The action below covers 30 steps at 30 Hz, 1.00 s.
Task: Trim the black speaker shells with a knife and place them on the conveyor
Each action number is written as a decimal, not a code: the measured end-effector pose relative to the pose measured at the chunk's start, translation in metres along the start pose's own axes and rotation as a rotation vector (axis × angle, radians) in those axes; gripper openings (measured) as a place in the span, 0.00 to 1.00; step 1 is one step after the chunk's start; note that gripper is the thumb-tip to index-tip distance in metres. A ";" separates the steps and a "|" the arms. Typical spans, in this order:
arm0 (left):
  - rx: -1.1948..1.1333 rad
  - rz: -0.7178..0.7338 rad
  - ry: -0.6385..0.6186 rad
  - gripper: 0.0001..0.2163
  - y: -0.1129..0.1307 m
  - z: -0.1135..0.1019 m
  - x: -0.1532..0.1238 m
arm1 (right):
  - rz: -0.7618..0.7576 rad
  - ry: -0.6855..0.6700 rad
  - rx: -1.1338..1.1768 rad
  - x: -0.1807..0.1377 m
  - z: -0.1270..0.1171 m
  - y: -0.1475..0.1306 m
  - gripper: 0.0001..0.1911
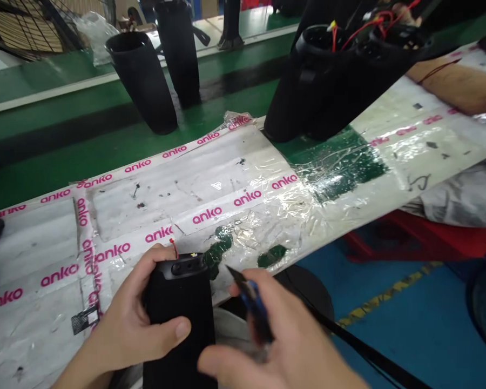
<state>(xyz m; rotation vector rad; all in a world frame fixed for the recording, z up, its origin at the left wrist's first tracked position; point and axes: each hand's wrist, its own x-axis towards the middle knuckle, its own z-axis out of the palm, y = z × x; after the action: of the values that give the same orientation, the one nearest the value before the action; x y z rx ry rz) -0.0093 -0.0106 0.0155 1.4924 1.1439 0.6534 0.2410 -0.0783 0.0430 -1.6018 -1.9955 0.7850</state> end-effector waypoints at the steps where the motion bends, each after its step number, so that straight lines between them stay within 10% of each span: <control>1: 0.059 -0.016 0.023 0.23 0.006 0.004 0.000 | 0.087 -0.028 0.222 0.001 0.017 -0.010 0.28; 6: 0.217 -0.003 -0.114 0.30 0.030 0.009 0.003 | 0.345 0.174 0.707 -0.009 0.062 -0.003 0.27; 19: -0.385 -0.150 -0.168 0.31 -0.005 0.031 0.012 | 0.676 0.269 0.973 -0.039 0.057 0.036 0.22; 25: -0.218 0.220 0.193 0.33 -0.007 0.060 0.001 | 0.753 0.273 1.218 -0.027 0.062 0.020 0.28; 30: -0.363 0.009 0.244 0.38 0.018 0.075 -0.006 | 0.747 0.215 1.357 -0.017 0.067 0.010 0.40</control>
<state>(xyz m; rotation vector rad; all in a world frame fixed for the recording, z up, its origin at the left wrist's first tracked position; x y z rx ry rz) 0.0587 -0.0464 0.0143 1.1312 1.1289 1.0129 0.2069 -0.1034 -0.0127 -1.3197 -0.2952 1.6182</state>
